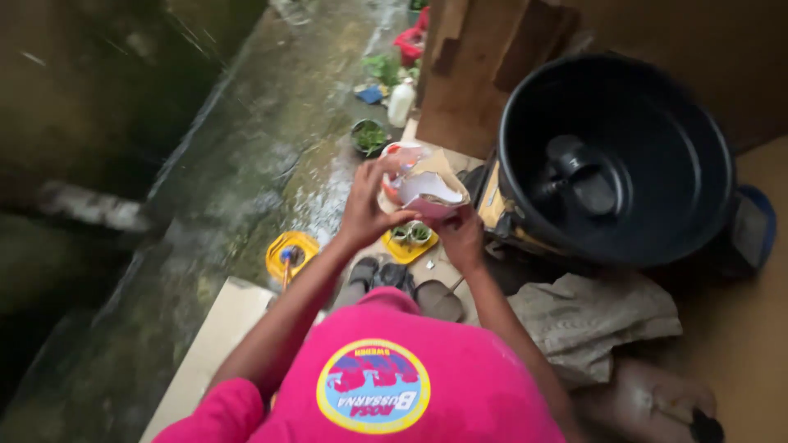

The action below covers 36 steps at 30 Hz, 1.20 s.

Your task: The recorder is sorting through various trash items, bottles, and cardboard in an outdoor storage area.

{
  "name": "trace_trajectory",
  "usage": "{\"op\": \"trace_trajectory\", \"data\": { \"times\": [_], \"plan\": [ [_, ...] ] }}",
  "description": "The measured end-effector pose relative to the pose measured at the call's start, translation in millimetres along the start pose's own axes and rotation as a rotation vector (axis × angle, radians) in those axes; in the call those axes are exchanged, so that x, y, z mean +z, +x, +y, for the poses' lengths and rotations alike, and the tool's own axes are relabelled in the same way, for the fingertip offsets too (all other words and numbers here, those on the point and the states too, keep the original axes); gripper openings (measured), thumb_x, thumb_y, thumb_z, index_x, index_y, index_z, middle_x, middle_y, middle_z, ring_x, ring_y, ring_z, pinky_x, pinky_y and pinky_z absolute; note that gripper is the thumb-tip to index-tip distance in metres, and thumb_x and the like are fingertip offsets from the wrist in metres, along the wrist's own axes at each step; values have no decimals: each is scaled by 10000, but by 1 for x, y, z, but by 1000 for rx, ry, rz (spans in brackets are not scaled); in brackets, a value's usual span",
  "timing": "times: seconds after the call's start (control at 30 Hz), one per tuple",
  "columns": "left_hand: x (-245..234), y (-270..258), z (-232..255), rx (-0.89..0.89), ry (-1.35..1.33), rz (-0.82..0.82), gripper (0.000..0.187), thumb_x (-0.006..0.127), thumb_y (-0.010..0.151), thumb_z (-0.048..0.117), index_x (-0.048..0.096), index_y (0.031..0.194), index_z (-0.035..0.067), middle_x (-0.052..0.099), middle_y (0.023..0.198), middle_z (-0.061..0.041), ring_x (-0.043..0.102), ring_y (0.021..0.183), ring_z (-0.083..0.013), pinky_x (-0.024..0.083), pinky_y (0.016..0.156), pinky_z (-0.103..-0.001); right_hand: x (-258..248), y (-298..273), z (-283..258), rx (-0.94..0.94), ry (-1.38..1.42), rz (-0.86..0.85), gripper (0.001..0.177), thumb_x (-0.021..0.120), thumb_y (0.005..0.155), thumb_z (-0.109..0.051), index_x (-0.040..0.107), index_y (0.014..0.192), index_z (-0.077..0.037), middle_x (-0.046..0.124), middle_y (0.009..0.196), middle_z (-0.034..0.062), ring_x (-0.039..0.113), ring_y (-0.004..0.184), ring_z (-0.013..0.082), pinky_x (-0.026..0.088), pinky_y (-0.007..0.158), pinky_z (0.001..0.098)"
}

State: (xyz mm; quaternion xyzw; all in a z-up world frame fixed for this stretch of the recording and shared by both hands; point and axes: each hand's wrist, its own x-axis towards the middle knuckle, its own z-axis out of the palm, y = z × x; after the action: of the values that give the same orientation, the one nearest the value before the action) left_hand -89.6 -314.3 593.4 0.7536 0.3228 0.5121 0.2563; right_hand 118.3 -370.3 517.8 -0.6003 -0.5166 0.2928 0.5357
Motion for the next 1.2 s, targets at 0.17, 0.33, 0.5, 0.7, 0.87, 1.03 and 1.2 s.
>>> {"op": "trace_trajectory", "data": {
  "times": [0.17, 0.33, 0.5, 0.7, 0.87, 1.03, 1.2],
  "plan": [
    [-18, -47, 3, -96, -39, -174, 795, 931, 655, 286, 596, 1321, 10, 645, 1236, -162, 628, 1118, -290, 533, 921, -403, 6, -24, 31, -128, 200, -274, 307, 834, 837, -47, 727, 1123, -19, 770, 970, 20, 638, 807, 51, 506, 693, 250],
    [-2, -80, 0, -441, -23, -315, 508, 935, 749, 184, 693, 1162, 12, 705, 974, -106, 630, 901, -168, 558, 796, -341, 15, -64, 47, -28, 353, -305, 268, 780, 869, -5, 733, 1132, -17, 767, 993, 6, 694, 885, 55, 581, 787, 251],
    [-7, -112, 2, -510, -262, -280, 419, 877, 751, 88, 709, 1129, 18, 764, 965, -27, 664, 868, -74, 571, 782, -283, 19, -101, 30, 103, 305, -284, 289, 836, 835, 28, 750, 1112, 23, 745, 891, 42, 642, 773, 83, 536, 685, 269],
    [-52, -164, 3, -630, -498, -98, 325, 864, 776, 101, 752, 1068, 12, 782, 951, -29, 703, 803, -73, 605, 716, -277, 57, -135, 9, 196, 450, -511, 327, 823, 861, -8, 699, 1161, 29, 744, 968, 52, 676, 788, 99, 558, 704, 267],
    [-120, -221, 15, -770, -433, 208, 273, 867, 807, 141, 778, 1020, -5, 741, 784, -50, 613, 567, -97, 476, 472, -285, 103, -188, -77, -149, -66, -376, 851, 901, 765, -189, 472, 1480, -24, 685, 1162, 129, 667, 983, 185, 571, 792, 315],
    [-193, -267, 67, -696, -344, 399, 334, 867, 809, 196, 731, 1052, 13, 737, 829, -62, 626, 596, -98, 488, 496, -271, 153, -250, -154, -301, -192, -495, 965, 927, 732, -313, 417, 1500, -28, 614, 1323, 162, 631, 1131, 234, 589, 780, 360],
    [-235, -334, 98, -633, -325, 444, 435, 855, 886, 289, 658, 1159, 14, 722, 971, -81, 653, 762, -93, 528, 628, -244, 201, -305, -143, -534, -293, -495, 1027, 993, 739, -386, 407, 1485, 5, 610, 1326, 198, 623, 1153, 268, 554, 930, 411]
  ]
}}
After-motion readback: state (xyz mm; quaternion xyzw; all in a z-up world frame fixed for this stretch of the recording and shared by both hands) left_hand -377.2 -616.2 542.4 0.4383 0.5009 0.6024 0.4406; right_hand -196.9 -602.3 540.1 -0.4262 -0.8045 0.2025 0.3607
